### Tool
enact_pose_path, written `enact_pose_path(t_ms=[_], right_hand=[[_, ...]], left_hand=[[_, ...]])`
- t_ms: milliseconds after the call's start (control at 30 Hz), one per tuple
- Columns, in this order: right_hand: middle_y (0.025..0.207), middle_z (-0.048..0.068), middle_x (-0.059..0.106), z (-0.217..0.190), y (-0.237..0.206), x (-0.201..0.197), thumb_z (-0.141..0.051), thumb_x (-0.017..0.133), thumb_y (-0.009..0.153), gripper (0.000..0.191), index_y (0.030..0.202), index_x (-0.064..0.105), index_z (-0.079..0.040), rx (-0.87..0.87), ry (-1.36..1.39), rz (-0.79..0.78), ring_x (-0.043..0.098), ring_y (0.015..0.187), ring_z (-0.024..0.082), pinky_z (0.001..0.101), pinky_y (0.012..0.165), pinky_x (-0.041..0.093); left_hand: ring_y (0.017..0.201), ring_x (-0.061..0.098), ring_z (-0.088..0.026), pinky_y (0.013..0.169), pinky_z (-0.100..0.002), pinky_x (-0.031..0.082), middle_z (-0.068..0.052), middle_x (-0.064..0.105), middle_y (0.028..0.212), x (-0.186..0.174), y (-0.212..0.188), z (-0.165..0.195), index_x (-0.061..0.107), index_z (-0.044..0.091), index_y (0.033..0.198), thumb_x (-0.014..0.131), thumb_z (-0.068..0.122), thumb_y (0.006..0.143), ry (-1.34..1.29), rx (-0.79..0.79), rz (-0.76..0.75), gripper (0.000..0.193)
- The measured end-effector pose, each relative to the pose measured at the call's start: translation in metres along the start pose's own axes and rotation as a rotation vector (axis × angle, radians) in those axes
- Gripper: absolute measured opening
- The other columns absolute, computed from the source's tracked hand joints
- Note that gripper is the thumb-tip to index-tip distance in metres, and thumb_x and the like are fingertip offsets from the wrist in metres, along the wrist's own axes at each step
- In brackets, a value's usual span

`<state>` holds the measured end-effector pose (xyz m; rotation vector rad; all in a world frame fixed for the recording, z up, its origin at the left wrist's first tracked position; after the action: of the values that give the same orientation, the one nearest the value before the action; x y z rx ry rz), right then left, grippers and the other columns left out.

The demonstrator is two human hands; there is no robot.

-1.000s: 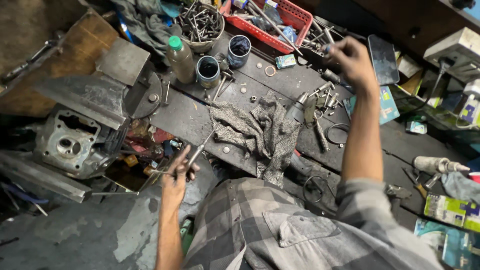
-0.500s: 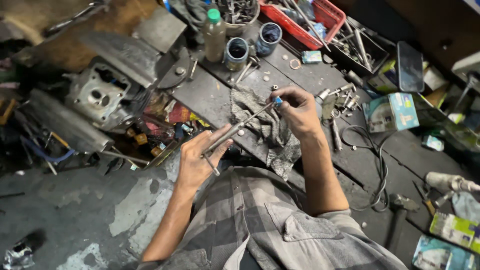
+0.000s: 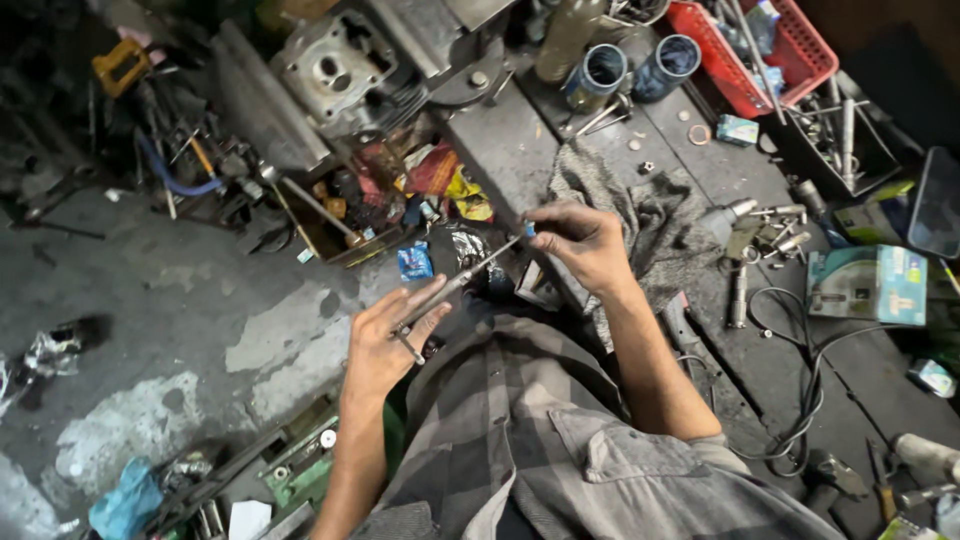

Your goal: The person works on a motorcycle engine cylinder head clamped in a bench vise. They handle a long metal tool and a syringe-like applicator, wipe parts with a rag, and use their hands to press and fit components into the cylinder head, then reach below the bench for items while continuing to work on the clamped head.

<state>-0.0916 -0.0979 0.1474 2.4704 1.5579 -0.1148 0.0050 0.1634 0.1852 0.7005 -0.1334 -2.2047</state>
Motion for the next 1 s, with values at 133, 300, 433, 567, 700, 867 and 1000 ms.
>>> enact_pose_path(t_ms=[133, 300, 433, 567, 700, 867, 1000], right_hand=[[0.111, 0.010, 0.078, -0.013, -0.019, 0.053, -0.008, 0.079, 0.088, 0.028, 0.116, 0.077, -0.004, -0.004, -0.055, -0.313, 0.075, 0.097, 0.017, 0.0302, 0.084, 0.061], [0.107, 0.009, 0.079, -0.037, -0.050, 0.101, -0.010, 0.080, 0.083, 0.030, 0.113, 0.079, -0.009, -0.054, -0.299, -0.490, 0.078, 0.093, 0.022, 0.0322, 0.081, 0.061], [0.117, 0.014, 0.076, -0.081, -0.088, 0.130, -0.010, 0.076, 0.083, 0.034, 0.117, 0.074, -0.004, -0.352, -0.340, -0.622, 0.075, 0.105, 0.028, 0.0361, 0.090, 0.060], [0.121, 0.018, 0.074, -0.115, -0.127, 0.145, -0.012, 0.074, 0.085, 0.040, 0.123, 0.069, 0.000, -0.703, -0.390, -0.671, 0.073, 0.113, 0.032, 0.0386, 0.095, 0.060], [0.113, 0.013, 0.077, -0.101, -0.138, 0.155, -0.021, 0.078, 0.090, 0.035, 0.118, 0.071, -0.001, -0.560, -0.357, -0.663, 0.076, 0.101, 0.025, 0.0318, 0.085, 0.062], [0.087, 0.010, 0.080, -0.041, -0.138, 0.152, -0.021, 0.075, 0.092, 0.027, 0.110, 0.077, -0.002, 0.029, -0.300, -0.598, 0.076, 0.072, 0.015, 0.0297, 0.064, 0.060], [0.063, 0.006, 0.075, -0.003, -0.150, 0.152, -0.032, 0.052, 0.111, 0.053, 0.078, 0.080, -0.001, 0.371, -0.221, -0.640, 0.070, 0.055, 0.012, 0.0286, 0.056, 0.056]], left_hand=[[0.076, 0.072, -0.023, 0.071, -0.032, 0.058, -0.010, 0.077, 0.096, -0.001, -0.032, -0.007, 0.076, 0.010, 0.120, 0.084, 0.013, 0.083, 0.016, -0.035, -0.025, 0.038], [0.078, 0.069, -0.018, 0.075, -0.033, 0.054, -0.007, 0.076, 0.090, 0.001, -0.075, -0.048, 0.079, 0.008, 0.117, 0.082, 0.018, 0.087, -0.212, -0.270, -0.110, 0.032], [0.081, 0.069, -0.009, 0.076, -0.024, 0.054, 0.000, 0.078, 0.089, 0.003, -0.124, -0.086, 0.080, 0.000, 0.111, 0.079, 0.018, 0.090, -0.632, -0.535, -0.114, 0.027], [0.052, 0.044, -0.006, 0.046, -0.024, 0.029, 0.002, 0.061, 0.065, 0.022, -0.180, -0.112, 0.079, -0.002, 0.111, 0.076, 0.018, 0.089, -0.968, -0.887, -0.171, 0.030], [0.047, 0.038, -0.004, 0.043, -0.024, 0.024, 0.005, 0.052, 0.060, 0.027, -0.199, -0.111, 0.079, -0.001, 0.112, 0.076, 0.018, 0.090, -1.031, -0.870, -0.269, 0.029], [0.052, 0.042, -0.004, 0.046, -0.024, 0.026, 0.005, 0.058, 0.064, 0.018, -0.196, -0.105, 0.080, 0.000, 0.113, 0.077, 0.019, 0.090, -0.800, -0.762, -0.253, 0.030], [0.053, 0.041, -0.003, 0.047, -0.023, 0.026, 0.006, 0.057, 0.063, 0.019, -0.193, -0.094, 0.082, 0.001, 0.111, 0.077, 0.022, 0.090, -0.789, -0.787, -0.221, 0.030]])
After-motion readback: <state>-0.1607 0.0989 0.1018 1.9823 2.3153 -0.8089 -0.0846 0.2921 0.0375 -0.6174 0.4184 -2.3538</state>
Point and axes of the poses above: each hand's wrist, its own y-axis towards the middle knuckle, its own x-axis out of the palm, z = x × y, the point moved 8 cm from there along y, towards the middle knuckle
